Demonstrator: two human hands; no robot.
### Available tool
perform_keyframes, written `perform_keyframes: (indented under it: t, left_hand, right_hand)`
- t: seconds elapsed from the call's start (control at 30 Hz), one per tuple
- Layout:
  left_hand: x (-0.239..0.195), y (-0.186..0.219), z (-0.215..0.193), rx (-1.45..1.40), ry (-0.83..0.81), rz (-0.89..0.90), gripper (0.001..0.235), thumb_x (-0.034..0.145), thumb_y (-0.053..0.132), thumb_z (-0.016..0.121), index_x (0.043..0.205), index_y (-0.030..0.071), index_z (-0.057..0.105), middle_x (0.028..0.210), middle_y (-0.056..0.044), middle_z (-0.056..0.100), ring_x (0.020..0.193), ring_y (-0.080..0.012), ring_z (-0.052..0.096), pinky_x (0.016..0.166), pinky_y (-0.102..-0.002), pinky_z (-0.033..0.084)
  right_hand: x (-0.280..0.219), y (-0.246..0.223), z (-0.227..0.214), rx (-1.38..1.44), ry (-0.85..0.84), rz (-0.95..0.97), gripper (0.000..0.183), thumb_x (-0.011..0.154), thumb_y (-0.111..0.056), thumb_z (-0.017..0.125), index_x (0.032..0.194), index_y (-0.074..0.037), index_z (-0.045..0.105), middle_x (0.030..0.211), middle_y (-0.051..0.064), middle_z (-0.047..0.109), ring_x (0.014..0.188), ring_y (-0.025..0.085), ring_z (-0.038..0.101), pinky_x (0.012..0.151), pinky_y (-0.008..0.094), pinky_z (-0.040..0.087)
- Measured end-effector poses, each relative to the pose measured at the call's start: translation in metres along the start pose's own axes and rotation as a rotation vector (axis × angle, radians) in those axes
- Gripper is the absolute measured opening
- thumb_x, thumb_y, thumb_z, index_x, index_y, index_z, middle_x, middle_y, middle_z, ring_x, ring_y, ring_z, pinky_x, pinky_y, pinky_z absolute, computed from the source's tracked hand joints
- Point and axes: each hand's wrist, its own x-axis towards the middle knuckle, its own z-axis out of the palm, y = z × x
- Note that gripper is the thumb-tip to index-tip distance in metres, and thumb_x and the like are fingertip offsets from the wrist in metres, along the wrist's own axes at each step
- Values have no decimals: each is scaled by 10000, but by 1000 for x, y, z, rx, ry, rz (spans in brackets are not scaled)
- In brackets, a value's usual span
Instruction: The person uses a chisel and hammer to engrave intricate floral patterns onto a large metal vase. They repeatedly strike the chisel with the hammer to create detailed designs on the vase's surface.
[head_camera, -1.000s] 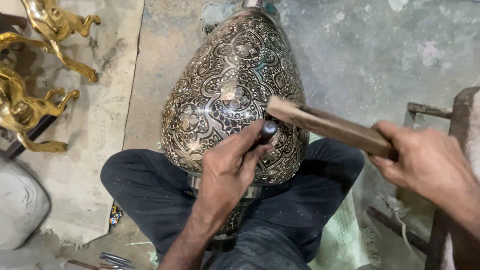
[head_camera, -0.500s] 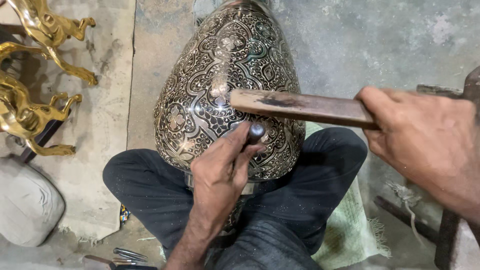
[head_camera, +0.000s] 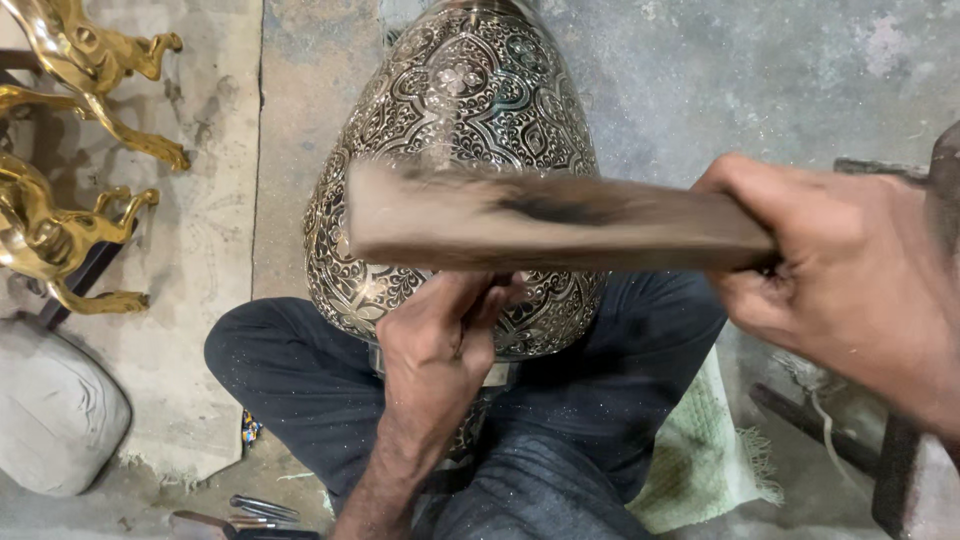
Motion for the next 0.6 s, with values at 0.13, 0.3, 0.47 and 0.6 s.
perform_keyframes:
  t: [0.13, 0.3, 0.47, 0.6]
  left_hand:
    - [-5, -11, 1, 40, -16, -5, 174, 929, -49, 686, 1082, 18, 735, 941, -73, 805, 763, -120, 784, 600, -234, 645]
    - [-9, -22, 3, 94, -60, -95, 157, 914, -62, 669, 988, 32, 771, 806, -69, 792, 546, -100, 710, 438, -211, 608]
    - [-9, -16, 0, 21, -27, 36, 235, 945, -74, 634, 1124, 52, 721, 969, -64, 797, 745, -97, 753, 560, -224, 631]
    - [-1, -12, -1, 28, -51, -3, 282, 920, -96, 627, 1146, 45, 719, 967, -81, 810, 678, -111, 761, 473, -213, 622]
  right_hand:
    - [-4, 6, 7, -175, 160, -143, 210, 829, -158, 804, 1008, -129, 697, 774, 5, 734, 618, 128, 699, 570, 309, 551]
    - [-2, 0, 4, -21, 215, -138, 149, 862, -112, 781, 988, -142, 707, 706, -7, 705, 583, 122, 680, 532, 316, 525]
    - [9, -16, -7, 22, 133, -73, 193, 800, -114, 772, 977, -141, 701, 689, -20, 647, 568, 136, 638, 512, 310, 516]
    - [7, -11, -5, -125, 207, -128, 221, 746, -117, 779, 953, -135, 705, 723, -10, 683, 634, 154, 677, 563, 322, 531]
